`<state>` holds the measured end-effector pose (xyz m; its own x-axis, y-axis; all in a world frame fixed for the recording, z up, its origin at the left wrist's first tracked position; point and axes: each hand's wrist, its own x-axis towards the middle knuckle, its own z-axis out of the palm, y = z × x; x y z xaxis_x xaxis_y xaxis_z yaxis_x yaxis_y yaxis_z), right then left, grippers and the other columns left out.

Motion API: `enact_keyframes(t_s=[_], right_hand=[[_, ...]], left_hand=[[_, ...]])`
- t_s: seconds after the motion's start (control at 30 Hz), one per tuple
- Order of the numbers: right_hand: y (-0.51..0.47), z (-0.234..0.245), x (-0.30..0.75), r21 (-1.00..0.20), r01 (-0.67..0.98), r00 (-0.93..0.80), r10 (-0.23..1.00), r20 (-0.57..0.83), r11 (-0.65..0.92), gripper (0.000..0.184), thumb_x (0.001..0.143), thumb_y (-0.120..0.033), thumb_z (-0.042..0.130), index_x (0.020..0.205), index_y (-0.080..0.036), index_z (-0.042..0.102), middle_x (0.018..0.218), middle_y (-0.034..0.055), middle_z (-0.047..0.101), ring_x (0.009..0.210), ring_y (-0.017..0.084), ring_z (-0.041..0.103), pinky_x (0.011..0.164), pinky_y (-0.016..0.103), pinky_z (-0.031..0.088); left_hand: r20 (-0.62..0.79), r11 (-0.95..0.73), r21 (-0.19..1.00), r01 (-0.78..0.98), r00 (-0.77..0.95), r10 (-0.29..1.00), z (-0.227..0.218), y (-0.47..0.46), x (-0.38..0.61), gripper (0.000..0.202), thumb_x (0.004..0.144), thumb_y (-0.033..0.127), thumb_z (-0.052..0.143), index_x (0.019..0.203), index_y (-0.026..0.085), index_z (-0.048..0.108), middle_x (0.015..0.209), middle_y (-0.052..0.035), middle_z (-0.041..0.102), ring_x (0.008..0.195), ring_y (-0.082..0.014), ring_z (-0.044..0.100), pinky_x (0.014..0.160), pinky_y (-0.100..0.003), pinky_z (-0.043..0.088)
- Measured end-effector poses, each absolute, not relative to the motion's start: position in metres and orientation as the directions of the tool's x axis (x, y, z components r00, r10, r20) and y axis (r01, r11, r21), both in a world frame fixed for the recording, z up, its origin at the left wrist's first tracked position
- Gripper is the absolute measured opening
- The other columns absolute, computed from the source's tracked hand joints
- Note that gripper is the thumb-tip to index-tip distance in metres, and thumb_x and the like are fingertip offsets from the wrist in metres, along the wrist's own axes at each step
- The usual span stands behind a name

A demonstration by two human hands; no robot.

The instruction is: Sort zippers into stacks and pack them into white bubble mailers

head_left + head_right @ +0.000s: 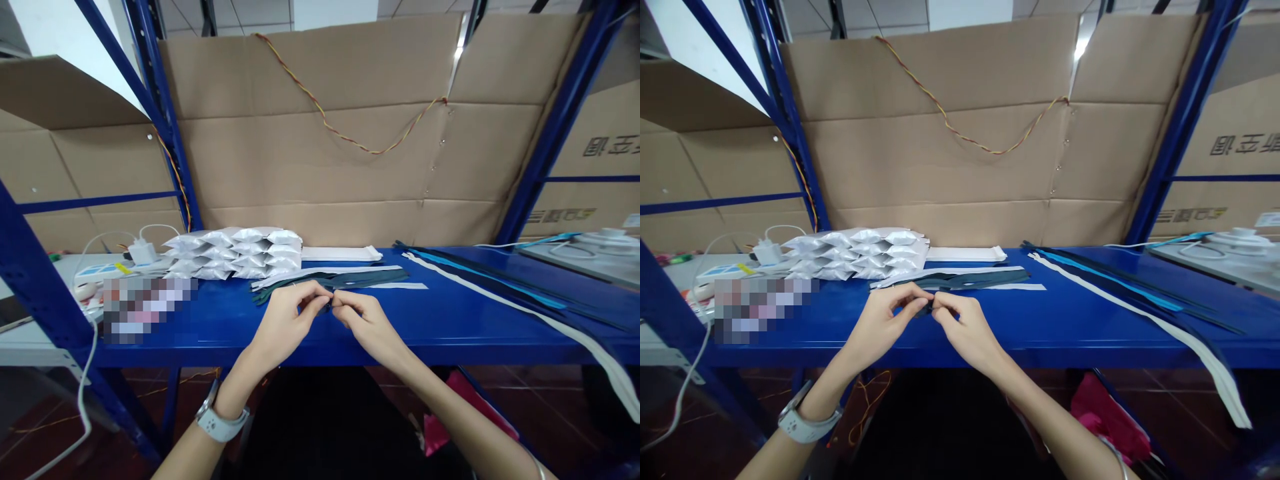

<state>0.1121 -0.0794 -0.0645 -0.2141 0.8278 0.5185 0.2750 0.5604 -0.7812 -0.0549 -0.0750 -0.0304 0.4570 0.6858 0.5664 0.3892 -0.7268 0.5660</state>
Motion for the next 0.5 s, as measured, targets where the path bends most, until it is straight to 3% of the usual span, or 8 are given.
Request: enact_keyframes(t_s=[0.17,0.33,0.5], right_hand=[[-0.074,-0.068,0.112,-0.745,0.32,-0.171,0.809,0.562,0.585,0.024,0.079,-0.021,0.041,0.057,-0.02,0.03,0.059,-0.0034,0.031,0.058,0.013,0.033,0.056,0.026,0.026],[-0.069,-0.06,0.127,-0.479,0.655,-0.083,0.686,0.723,0.584,0.021,0.078,-0.018,0.045,0.057,-0.019,0.041,0.069,0.0007,0.046,0.072,0.017,0.045,0.069,0.031,0.032],[-0.036,-0.062,0.19,-0.286,0.885,0.044,0.547,0.836,0.367,0.024,0.078,-0.024,0.049,0.055,-0.019,0.054,0.085,0.0074,0.051,0.084,0.023,0.046,0.075,0.038,0.036]], left_hand=[[0.683,-0.818,0.41,0.403,0.46,0.568,-0.04,-0.078,-0.046,0.018,0.09,0.016,0.048,0.091,0.02,0.066,0.086,-0.0013,0.069,0.078,-0.0142,0.062,0.072,-0.025,0.046],[0.779,-0.804,0.321,0.501,0.342,0.525,-0.032,-0.083,-0.052,0.017,0.091,0.019,0.048,0.09,0.019,0.065,0.087,-0.0018,0.07,0.08,-0.0149,0.064,0.076,-0.027,0.048],[0.822,-0.598,0.333,0.729,0.086,0.562,0.001,-0.07,-0.115,0.018,0.088,0.032,0.052,0.089,0.022,0.067,0.083,0.0015,0.069,0.072,-0.0157,0.061,0.071,-0.028,0.046]])
